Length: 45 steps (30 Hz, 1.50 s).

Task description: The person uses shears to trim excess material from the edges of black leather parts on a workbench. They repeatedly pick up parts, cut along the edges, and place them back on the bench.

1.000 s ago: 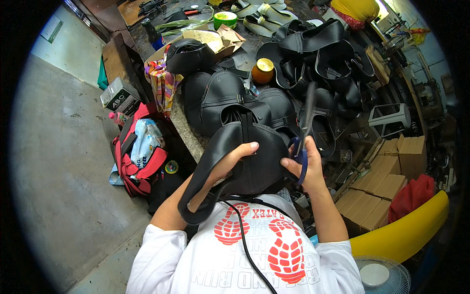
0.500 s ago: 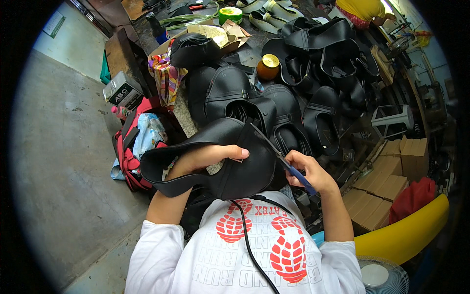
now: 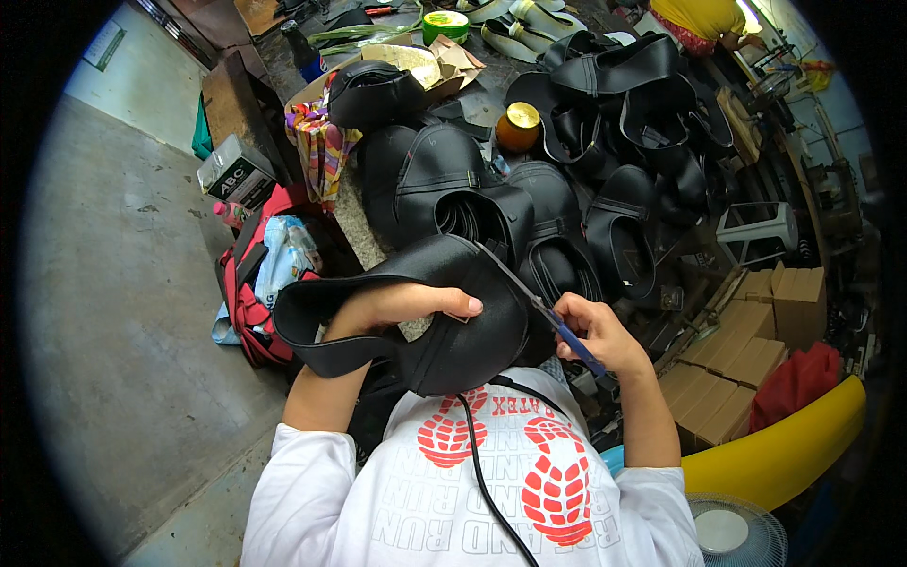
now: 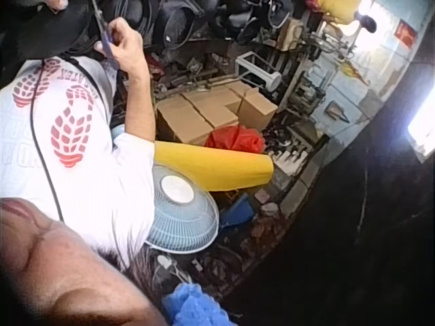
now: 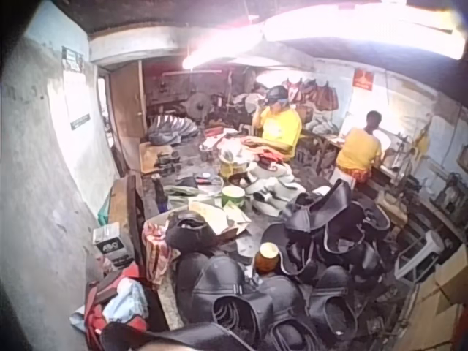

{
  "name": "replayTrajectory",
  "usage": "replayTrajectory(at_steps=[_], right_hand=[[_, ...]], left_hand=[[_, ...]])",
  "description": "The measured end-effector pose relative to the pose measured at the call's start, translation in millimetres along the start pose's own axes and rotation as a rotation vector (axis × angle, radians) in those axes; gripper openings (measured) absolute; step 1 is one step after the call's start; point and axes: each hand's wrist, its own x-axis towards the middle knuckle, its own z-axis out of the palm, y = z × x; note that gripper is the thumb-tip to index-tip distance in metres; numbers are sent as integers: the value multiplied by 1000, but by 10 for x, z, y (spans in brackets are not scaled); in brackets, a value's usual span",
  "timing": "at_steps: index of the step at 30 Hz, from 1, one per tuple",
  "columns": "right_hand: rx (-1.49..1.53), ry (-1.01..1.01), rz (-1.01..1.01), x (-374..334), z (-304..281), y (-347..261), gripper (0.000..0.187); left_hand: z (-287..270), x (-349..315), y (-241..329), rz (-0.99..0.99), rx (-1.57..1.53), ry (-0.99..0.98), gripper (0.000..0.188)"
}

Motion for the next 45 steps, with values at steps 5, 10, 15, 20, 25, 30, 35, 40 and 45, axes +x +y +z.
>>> replayTrajectory(at_steps=[5, 10, 15, 20, 25, 30, 35, 40, 45], right_hand=[[103, -40, 24, 13, 0, 106, 31], [189, 26, 56, 48, 2, 223, 34], [529, 201, -154, 153, 276, 303, 48], [685, 339, -192, 240, 643, 159, 59], [768, 631, -307, 235, 469, 94, 60], [435, 871, -54, 27, -284, 231, 45], [179, 804, -44, -184, -449, 371, 39], [216, 773, 59, -276, -544, 542, 36], [180, 721, 60, -233, -618, 780, 35]], left_hand=[[5, 5, -38, -2, -76, 14, 44], [83, 50, -12, 145, -44, 59, 38], [388, 290, -22, 423, -586, 256, 29], [635, 527, -178, 615, -485, 569, 32], [416, 626, -295, 590, -86, 222, 38], [149, 637, -417, 296, -351, 0, 51], [343, 699, -536, 193, -659, -148, 50], [635, 749, -524, 141, -111, -22, 61], [779, 732, -527, 128, 225, 119, 56]])
